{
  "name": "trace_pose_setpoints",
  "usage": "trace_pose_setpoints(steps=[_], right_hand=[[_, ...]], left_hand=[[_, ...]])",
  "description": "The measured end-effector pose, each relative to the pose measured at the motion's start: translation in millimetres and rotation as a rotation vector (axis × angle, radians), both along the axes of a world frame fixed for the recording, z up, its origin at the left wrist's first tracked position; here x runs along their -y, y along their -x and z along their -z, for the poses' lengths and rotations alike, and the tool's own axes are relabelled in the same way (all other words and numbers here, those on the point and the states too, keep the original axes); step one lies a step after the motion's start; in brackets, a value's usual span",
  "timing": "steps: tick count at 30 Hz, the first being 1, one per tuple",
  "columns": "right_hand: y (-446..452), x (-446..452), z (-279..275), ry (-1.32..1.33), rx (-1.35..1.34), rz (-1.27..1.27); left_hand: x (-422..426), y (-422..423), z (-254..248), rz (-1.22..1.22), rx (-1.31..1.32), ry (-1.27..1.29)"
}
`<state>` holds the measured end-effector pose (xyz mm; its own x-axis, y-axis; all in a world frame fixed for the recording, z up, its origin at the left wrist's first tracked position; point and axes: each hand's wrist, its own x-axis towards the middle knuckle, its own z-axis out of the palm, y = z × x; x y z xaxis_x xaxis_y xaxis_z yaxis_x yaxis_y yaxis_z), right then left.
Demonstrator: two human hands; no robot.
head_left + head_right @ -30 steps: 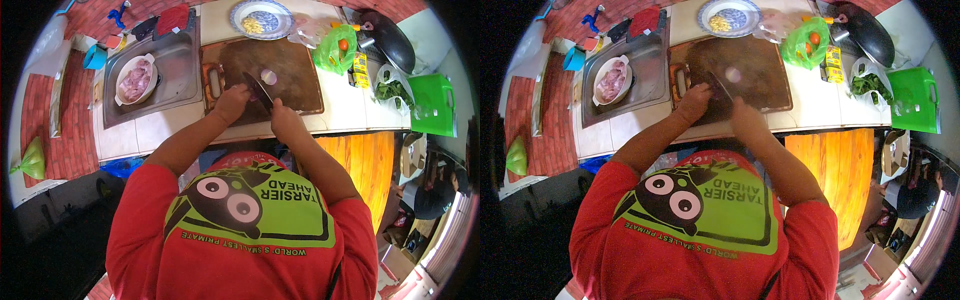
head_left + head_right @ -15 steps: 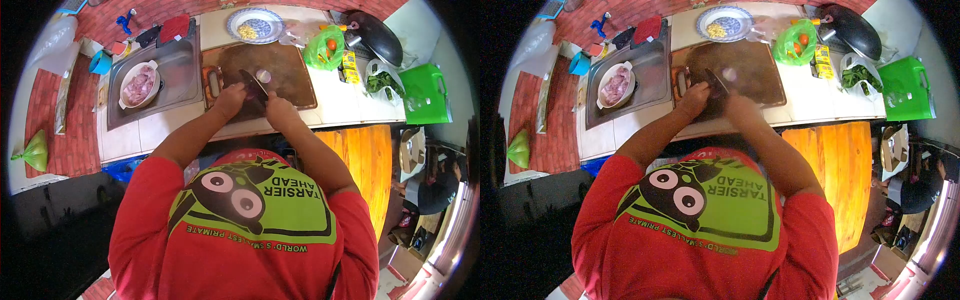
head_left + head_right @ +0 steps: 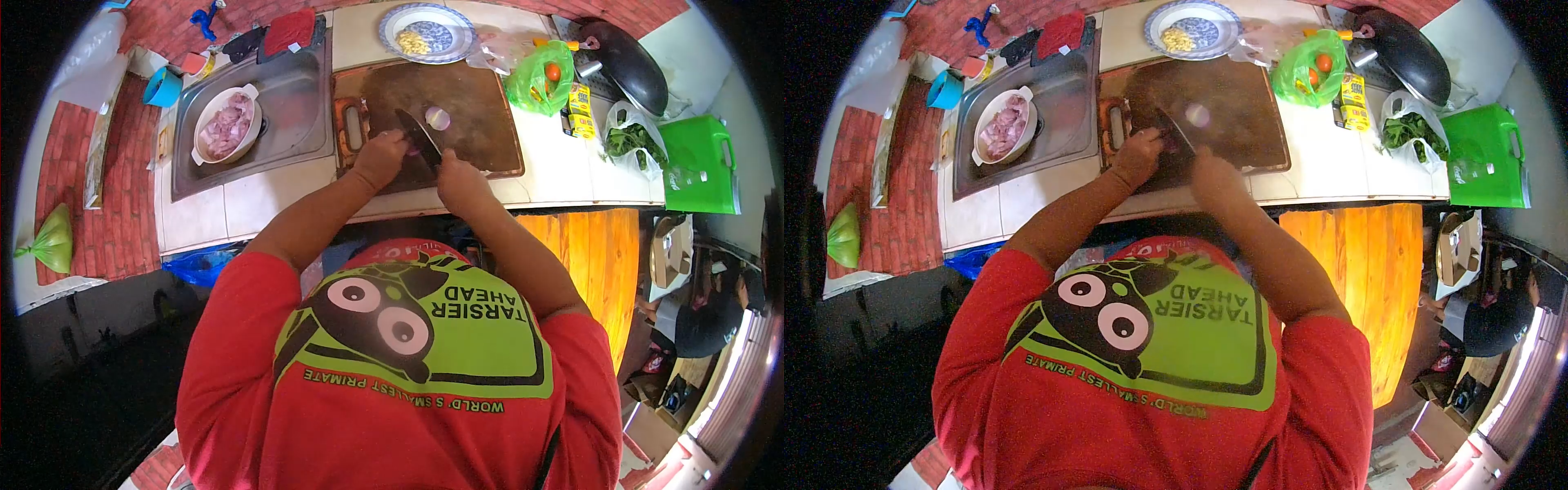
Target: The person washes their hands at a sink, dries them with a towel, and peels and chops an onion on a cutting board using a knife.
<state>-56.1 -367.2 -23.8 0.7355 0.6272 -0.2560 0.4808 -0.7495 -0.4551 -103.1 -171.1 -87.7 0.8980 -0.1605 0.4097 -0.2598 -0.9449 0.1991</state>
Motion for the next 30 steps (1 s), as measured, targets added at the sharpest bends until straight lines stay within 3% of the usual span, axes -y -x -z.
trace_pose_setpoints(steps=[2, 7, 9, 30], right_hand=[[-3, -8, 18, -0.009, 0.005, 0.011], [-7, -10, -10, -0.026, 0.053, -0.030], [-2, -7, -16, -0.007, 0.039, 0.019], [-9, -27, -8, -0.025, 0.072, 0.033]], left_hand=[[3, 1, -2, 0.006, 0.021, 0.044], [4, -1, -6, -0.032, -0.040, 0.118], [1, 0, 4, 0.008, 0.112, 0.113], [-2, 0, 16, -0.008, 0.128, 0.175]])
